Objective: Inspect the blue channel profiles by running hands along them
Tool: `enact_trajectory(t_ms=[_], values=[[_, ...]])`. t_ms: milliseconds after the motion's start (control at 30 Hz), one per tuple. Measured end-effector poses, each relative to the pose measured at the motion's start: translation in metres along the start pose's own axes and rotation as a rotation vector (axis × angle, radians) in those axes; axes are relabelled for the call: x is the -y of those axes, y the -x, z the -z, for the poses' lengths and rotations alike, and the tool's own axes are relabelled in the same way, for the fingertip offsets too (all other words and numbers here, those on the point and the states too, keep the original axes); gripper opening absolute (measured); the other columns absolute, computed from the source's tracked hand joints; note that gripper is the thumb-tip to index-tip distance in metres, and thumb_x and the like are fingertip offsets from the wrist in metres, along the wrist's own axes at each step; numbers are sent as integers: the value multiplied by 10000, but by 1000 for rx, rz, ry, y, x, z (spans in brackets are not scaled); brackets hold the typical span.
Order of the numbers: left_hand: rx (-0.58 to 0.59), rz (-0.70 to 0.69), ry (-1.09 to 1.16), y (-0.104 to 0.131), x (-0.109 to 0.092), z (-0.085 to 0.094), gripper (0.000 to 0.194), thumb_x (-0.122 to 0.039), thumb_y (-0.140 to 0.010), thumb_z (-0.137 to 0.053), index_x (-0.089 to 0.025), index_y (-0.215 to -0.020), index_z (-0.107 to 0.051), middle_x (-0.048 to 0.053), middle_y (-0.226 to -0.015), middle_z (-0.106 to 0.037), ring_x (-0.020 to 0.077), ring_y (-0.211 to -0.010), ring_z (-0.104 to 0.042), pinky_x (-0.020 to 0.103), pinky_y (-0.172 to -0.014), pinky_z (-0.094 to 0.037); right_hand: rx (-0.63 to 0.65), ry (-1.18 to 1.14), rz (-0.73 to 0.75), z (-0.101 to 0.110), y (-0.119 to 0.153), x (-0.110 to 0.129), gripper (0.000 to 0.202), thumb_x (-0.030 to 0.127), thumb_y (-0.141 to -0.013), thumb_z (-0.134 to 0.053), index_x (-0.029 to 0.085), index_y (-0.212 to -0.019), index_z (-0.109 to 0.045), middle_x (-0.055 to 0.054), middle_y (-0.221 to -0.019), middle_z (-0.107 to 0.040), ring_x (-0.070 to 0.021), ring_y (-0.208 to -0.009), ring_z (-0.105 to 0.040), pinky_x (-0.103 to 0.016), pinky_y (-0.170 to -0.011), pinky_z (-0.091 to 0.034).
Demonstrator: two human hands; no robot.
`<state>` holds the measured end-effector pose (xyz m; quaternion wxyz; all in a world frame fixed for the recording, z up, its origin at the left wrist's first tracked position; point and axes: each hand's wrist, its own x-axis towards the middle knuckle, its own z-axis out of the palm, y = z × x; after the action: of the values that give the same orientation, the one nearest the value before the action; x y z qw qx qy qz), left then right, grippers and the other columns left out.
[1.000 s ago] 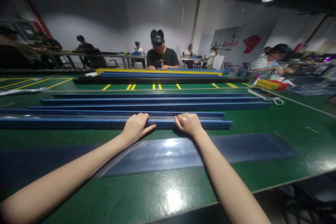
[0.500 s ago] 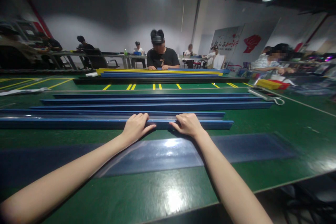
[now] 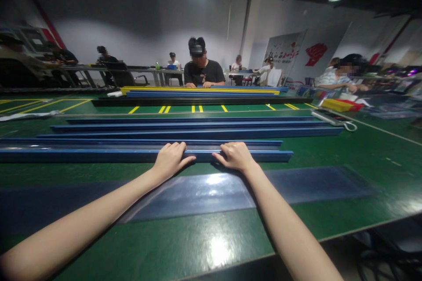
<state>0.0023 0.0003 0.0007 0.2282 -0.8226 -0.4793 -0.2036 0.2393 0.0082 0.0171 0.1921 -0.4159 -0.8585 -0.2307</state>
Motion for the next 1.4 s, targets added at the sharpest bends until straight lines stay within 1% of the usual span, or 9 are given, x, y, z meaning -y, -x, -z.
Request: enact_trajectory(t_ms=[300, 467, 667, 833, 933, 1133, 1400], values=[[3, 2, -11, 0, 0, 1, 418, -541, -808, -395, -142, -789, -516, 66, -702, -583, 197, -689, -538, 299, -623, -315, -6, 6, 3, 1, 0, 1, 442, 453, -833, -359, 157, -567, -551, -38, -542, -587, -101, -492, -479, -248, -507, -202], [-5, 5, 15, 0, -1, 4, 406, -534, -812, -392, -148, -774, -512, 75, -738, -579, 206, -716, -522, 307, -623, -314, -24, 38, -29, -1, 0, -1, 450, 442, -835, -358, 160, -540, -546, -31, -516, -577, -96, -463, -458, -250, -499, -187], [-2, 9, 24, -1, -2, 6, 386, -526, -812, -401, -157, -779, -506, 77, -787, -559, 209, -746, -496, 311, -630, -320, -75, 49, -66, -1, 3, -7, 451, 456, -833, -359, 164, -538, -537, -24, -511, -560, -92, -457, -437, -240, -500, -196], [-1, 17, 26, 0, -2, 7, 365, -516, -799, -434, -159, -779, -503, 77, -822, -542, 210, -769, -481, 307, -639, -329, -114, 57, -40, 0, 3, -7, 435, 448, -831, -372, 162, -543, -529, -26, -525, -556, -93, -478, -439, -234, -515, -215], [-4, 17, 9, -1, -2, 8, 364, -516, -799, -435, -158, -777, -501, 73, -824, -540, 205, -768, -475, 302, -644, -335, -116, 57, -43, -1, 1, -7, 437, 447, -831, -377, 162, -534, -526, -24, -517, -553, -94, -476, -442, -234, -518, -220], [-11, 13, 13, -1, -3, 8, 357, -511, -799, -439, -158, -787, -494, 63, -813, -538, 196, -755, -469, 293, -638, -337, -129, 60, -84, -5, 0, -8, 453, 366, -870, -337, 166, -515, -536, -17, -503, -555, -87, -459, -440, -235, -504, -209], [-24, 19, 7, 0, -2, 8, 357, -513, -787, -459, -157, -785, -491, 59, -812, -529, 194, -756, -463, 291, -642, -333, -161, 91, -53, -8, 1, -11, 434, 307, -875, -336, 162, -525, -548, -17, -506, -563, -85, -466, -455, -241, -503, -209]])
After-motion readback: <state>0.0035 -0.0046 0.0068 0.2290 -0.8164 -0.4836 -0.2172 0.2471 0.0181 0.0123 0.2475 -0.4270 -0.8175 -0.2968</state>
